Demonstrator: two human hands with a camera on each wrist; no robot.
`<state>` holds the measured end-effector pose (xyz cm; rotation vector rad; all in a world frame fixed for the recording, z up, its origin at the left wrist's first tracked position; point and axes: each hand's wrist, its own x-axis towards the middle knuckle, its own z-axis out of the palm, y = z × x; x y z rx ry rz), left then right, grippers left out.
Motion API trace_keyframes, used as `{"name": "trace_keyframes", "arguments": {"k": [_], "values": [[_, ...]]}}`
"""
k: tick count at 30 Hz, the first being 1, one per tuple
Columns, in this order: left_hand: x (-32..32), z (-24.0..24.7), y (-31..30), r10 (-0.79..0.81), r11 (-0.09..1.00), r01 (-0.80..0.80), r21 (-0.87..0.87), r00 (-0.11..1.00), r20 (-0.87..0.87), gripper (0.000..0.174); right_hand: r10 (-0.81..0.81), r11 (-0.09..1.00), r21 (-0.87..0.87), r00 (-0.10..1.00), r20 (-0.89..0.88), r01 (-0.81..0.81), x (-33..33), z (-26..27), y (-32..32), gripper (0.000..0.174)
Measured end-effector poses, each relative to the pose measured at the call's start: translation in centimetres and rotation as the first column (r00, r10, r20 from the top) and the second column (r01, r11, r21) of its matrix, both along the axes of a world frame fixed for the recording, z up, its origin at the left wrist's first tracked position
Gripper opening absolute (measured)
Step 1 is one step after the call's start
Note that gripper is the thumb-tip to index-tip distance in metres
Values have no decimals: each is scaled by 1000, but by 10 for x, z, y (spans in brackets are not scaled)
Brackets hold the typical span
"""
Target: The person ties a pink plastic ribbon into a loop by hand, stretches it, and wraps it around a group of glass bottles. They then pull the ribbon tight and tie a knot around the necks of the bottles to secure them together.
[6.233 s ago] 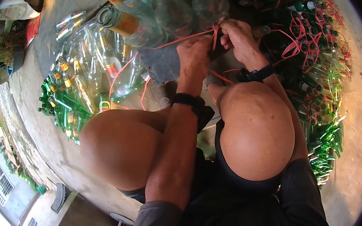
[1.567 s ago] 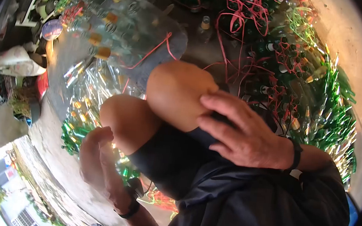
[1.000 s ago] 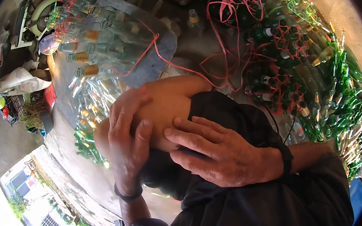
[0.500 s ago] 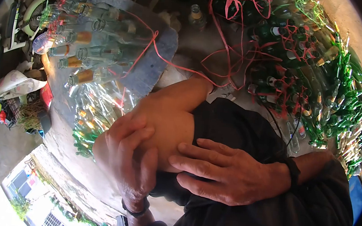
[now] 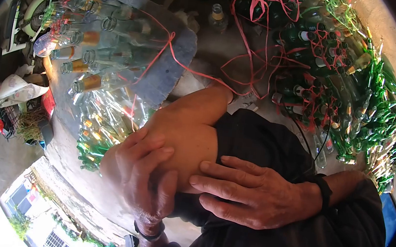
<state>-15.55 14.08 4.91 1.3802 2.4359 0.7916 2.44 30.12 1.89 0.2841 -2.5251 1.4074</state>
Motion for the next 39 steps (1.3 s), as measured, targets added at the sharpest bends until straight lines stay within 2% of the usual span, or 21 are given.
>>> {"name": "trace_keyframes", "arguments": {"k": [7,9,10,12,13,15,16,18,22,24,26,28,29,30,32,34,36,37,39], "values": [[2,0,3,13,1000,-13,3,1000,8,33,31,996,-84,1000,2,-31,-9,1,17,32],[2,1,7,26,1000,-27,12,999,48,33,93,932,-360,989,113,-47,-15,5,40,28],[2,2,9,25,1000,-26,11,995,97,35,110,936,-345,990,90,-73,-21,3,49,28],[-2,-1,10,20,999,-24,37,994,108,39,-19,931,-349,970,243,106,-33,0,66,26],[-3,-4,13,2,997,-14,71,988,155,38,-8,937,-339,975,222,85,-42,-7,73,26],[-6,-4,18,-39,993,13,117,973,226,39,-81,944,-286,955,285,165,-59,-33,79,27],[-9,-4,20,-27,992,0,130,977,210,39,-77,937,-298,941,330,181,-67,-43,83,29],[-13,-3,22,-46,991,13,135,967,251,37,-4,866,-440,884,468,237,-85,-52,95,30],[-23,12,29,24,987,-75,141,941,337,34,-21,871,-393,822,569,295,-132,-79,112,35],[-31,15,28,206,939,-319,127,820,534,30,-72,889,-368,876,477,273,-148,-131,114,34],[-46,18,29,222,898,-387,208,808,546,27,-76,871,-385,859,507,304,-159,-142,112,36],[-60,20,29,238,794,-505,339,771,591,24,-75,851,-401,835,544,338,-164,-144,109,37],[-67,19,33,233,725,-580,372,714,660,23,-98,841,-399,828,551,365,-167,-145,109,36],[-73,16,34,237,719,-585,375,714,659,23,-119,831,-396,819,561,392,-167,-145,109,35],[-84,10,34,253,614,-683,395,645,721,21,-131,830,-390,818,560,400,-168,-143,112,34],[-93,-1,34,255,577,-709,406,628,735,21,-145,832,-380,820,554,404,-173,-134,119,32],[-106,-12,32,328,508,-759,407,607,724,21,-158,827,-417,867,472,378,-179,-117,129,28],[-113,-14,30,332,496,-765,412,605,724,21,-196,828,-399,870,453,394,-184,-102,130,24],[-127,-17,27,344,543,-719,435,662,666,20,-266,853,-349,898,350,389,-199,-72,132,23]]}}
